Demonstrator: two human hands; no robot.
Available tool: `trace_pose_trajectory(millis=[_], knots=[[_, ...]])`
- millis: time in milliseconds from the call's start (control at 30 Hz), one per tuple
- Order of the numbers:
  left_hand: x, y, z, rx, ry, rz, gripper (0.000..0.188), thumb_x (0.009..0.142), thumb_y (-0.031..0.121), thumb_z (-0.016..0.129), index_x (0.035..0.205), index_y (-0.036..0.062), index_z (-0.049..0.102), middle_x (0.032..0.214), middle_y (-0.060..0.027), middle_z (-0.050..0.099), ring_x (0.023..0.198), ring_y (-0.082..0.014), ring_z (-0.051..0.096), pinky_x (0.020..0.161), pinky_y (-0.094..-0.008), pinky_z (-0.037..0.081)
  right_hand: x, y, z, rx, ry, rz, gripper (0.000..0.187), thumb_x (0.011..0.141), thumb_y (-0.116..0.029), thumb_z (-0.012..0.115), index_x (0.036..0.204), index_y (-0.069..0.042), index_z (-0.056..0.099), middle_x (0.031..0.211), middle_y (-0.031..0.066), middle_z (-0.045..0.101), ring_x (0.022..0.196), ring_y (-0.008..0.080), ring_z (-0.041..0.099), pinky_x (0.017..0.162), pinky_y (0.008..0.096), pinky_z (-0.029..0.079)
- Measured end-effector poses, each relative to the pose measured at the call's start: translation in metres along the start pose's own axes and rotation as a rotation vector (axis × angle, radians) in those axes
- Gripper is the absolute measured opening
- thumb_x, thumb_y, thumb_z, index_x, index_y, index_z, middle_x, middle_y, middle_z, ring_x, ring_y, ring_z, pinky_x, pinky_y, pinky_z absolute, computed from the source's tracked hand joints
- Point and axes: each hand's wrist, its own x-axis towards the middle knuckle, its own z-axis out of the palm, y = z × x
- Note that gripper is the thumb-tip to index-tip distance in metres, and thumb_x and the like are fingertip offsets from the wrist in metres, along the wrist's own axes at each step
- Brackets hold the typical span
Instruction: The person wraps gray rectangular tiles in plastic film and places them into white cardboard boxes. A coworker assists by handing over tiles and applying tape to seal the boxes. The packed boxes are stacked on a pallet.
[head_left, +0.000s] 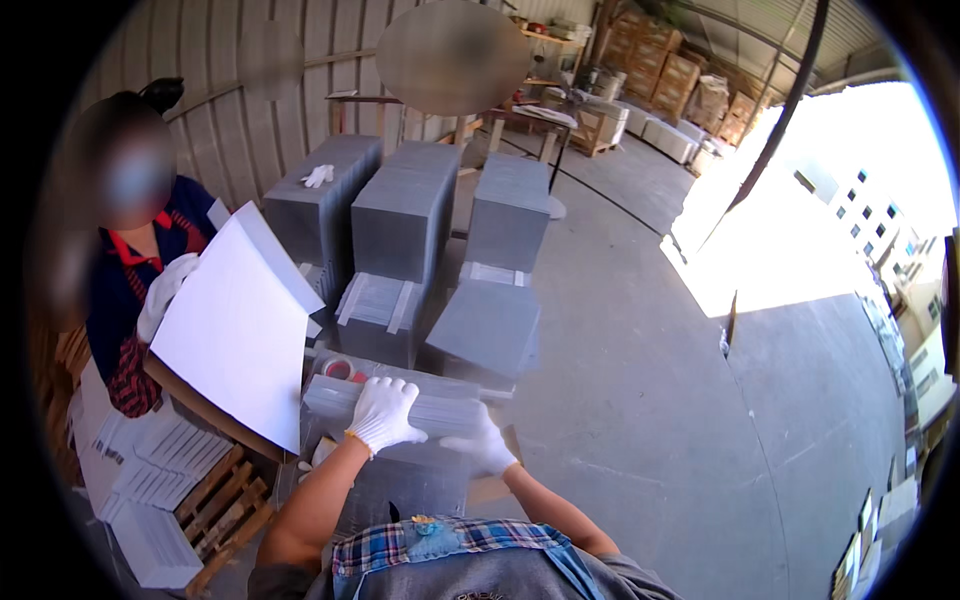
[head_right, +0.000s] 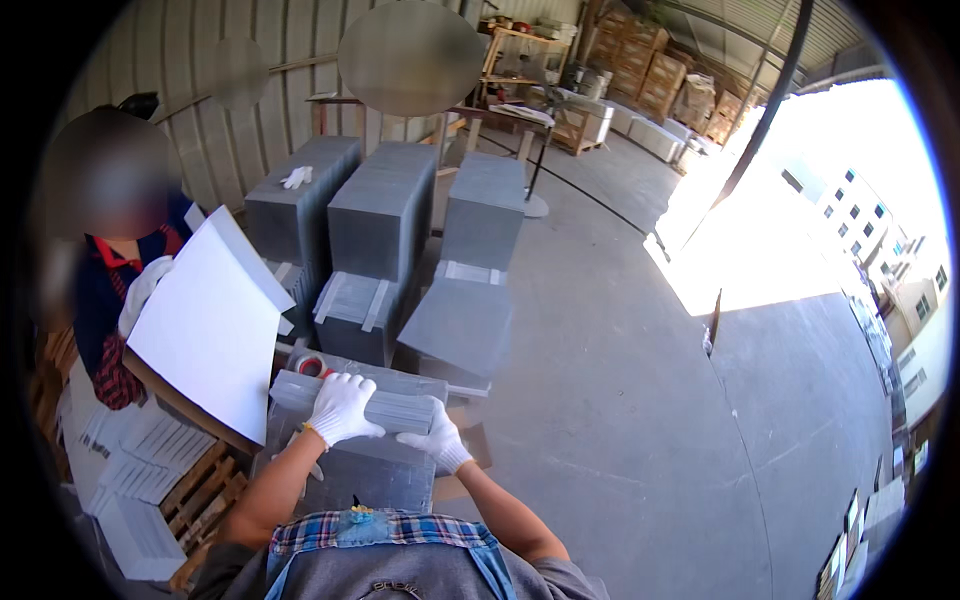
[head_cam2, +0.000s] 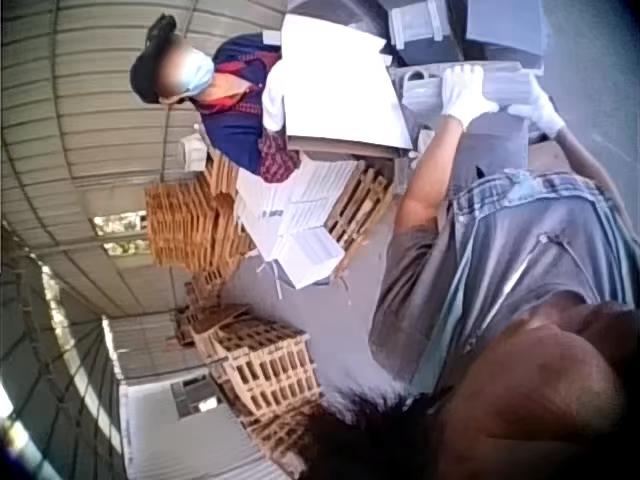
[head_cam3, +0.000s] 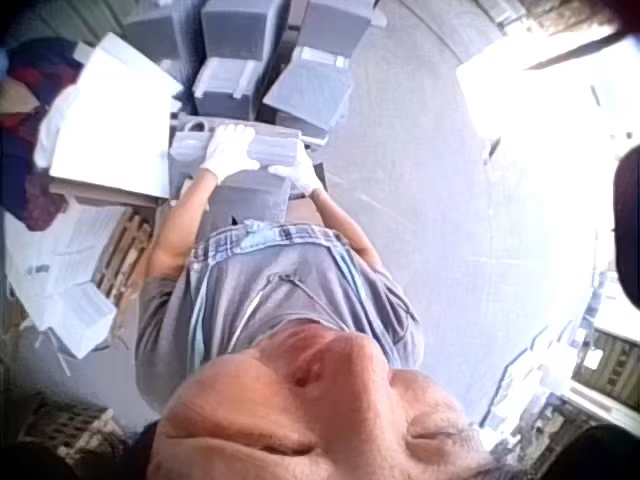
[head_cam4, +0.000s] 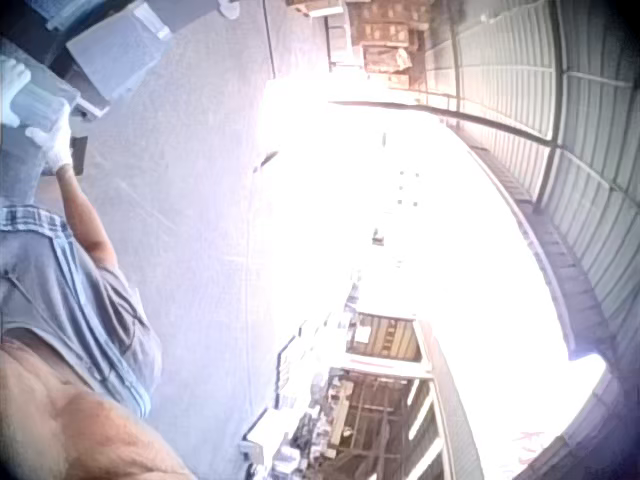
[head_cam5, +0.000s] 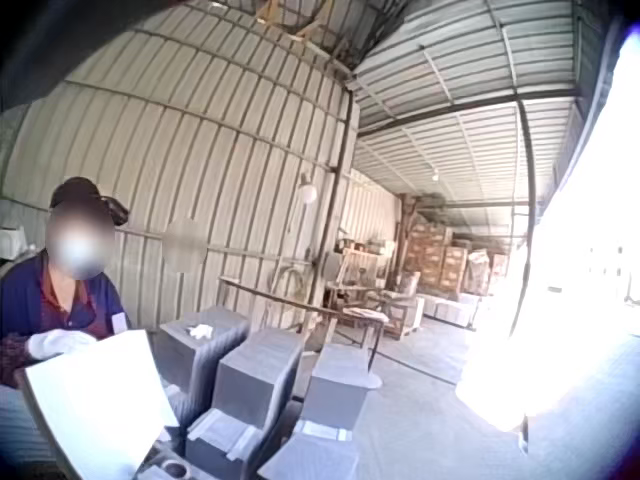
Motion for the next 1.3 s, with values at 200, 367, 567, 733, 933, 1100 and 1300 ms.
trace_pose_trajectory(millis=[200, 367, 567, 733, 933, 1100, 1300], knots=[[0.008, 0.014, -0.006, 0.026, 0.028, 0.019, 0.074, 0.054, 0.061, 0.087, 0.101, 0.0089, 0.065, 0.101, -0.0107, 0.067, 0.099, -0.0277, 0.063, 0.092, -0.0412, 0.043, -0.003, -0.022, -0.02, -0.021, -0.011, 0.027, 0.089, 0.069, -0.034, 0.09, 0.14, -0.006, 0.044, 0.13, 0.0169, 0.061, 0.122, 0.0287, 0.059, 0.106, 0.0364, 0.046], [0.008, 0.006, 0.007, 0.012, 0.055, 0.038, 0.074, 0.053, 0.061, 0.087, 0.101, 0.0091, 0.064, 0.099, -0.0105, 0.066, 0.098, -0.0278, 0.062, 0.092, -0.042, 0.043, -0.005, -0.026, -0.014, -0.054, 0.027, 0.032, 0.09, 0.067, -0.037, 0.089, 0.138, -0.004, 0.045, 0.13, 0.0192, 0.061, 0.122, 0.0323, 0.059, 0.105, 0.038, 0.046], [0.008, 0.004, 0.011, 0.026, 0.058, 0.027, 0.076, 0.053, 0.061, 0.087, 0.103, 0.009, 0.065, 0.1, -0.0106, 0.066, 0.101, -0.0272, 0.062, 0.093, -0.0419, 0.043, -0.003, -0.025, -0.011, -0.04, 0.009, 0.025, 0.09, 0.067, -0.038, 0.089, 0.138, -0.004, 0.044, 0.13, 0.019, 0.06, 0.122, 0.0328, 0.059, 0.105, 0.0384, 0.046], [0.004, 0.007, 0.003, -0.009, 0.039, 0.01, 0.079, 0.051, 0.057, 0.09, 0.105, 0.0059, 0.065, 0.104, -0.0128, 0.066, 0.104, -0.03, 0.061, 0.094, -0.0422, 0.044, -0.002, -0.02, -0.009, -0.055, 0.008, 0.024, 0.091, 0.067, -0.037, 0.089, 0.138, -0.005, 0.044, 0.13, 0.0182, 0.06, 0.123, 0.0319, 0.057, 0.106, 0.0369, 0.045], [0.007, 0.001, 0.008, -0.008, 0.091, 0.041, 0.076, 0.053, 0.06, 0.088, 0.104, 0.0081, 0.064, 0.101, -0.0126, 0.066, 0.101, -0.0282, 0.062, 0.094, -0.0423, 0.043, 0.0, -0.025, -0.012, -0.087, 0.014, 0.022, 0.092, 0.067, -0.037, 0.089, 0.14, -0.006, 0.042, 0.131, 0.0179, 0.059, 0.124, 0.0313, 0.057, 0.107, 0.0362, 0.044], [0.008, 0.001, 0.007, 0.006, 0.089, 0.046, 0.076, 0.054, 0.059, 0.089, 0.103, 0.008, 0.063, 0.101, -0.0129, 0.066, 0.101, -0.0283, 0.062, 0.094, -0.0422, 0.043, -0.001, -0.025, -0.009, -0.134, 0.051, 0.021, 0.098, 0.068, -0.036, 0.089, 0.145, -0.007, 0.037, 0.133, 0.0189, 0.058, 0.125, 0.0316, 0.056, 0.108, 0.0374, 0.044], [0.008, 0.001, 0.007, 0.005, 0.08, 0.035, 0.075, 0.054, 0.059, 0.089, 0.103, 0.0082, 0.063, 0.102, -0.0127, 0.066, 0.102, -0.028, 0.062, 0.095, -0.042, 0.043, -0.002, -0.028, -0.009, -0.175, 0.051, 0.0, 0.104, 0.07, -0.034, 0.09, 0.151, -0.008, 0.031, 0.135, 0.0211, 0.057, 0.127, 0.0327, 0.056, 0.107, 0.0396, 0.045]])
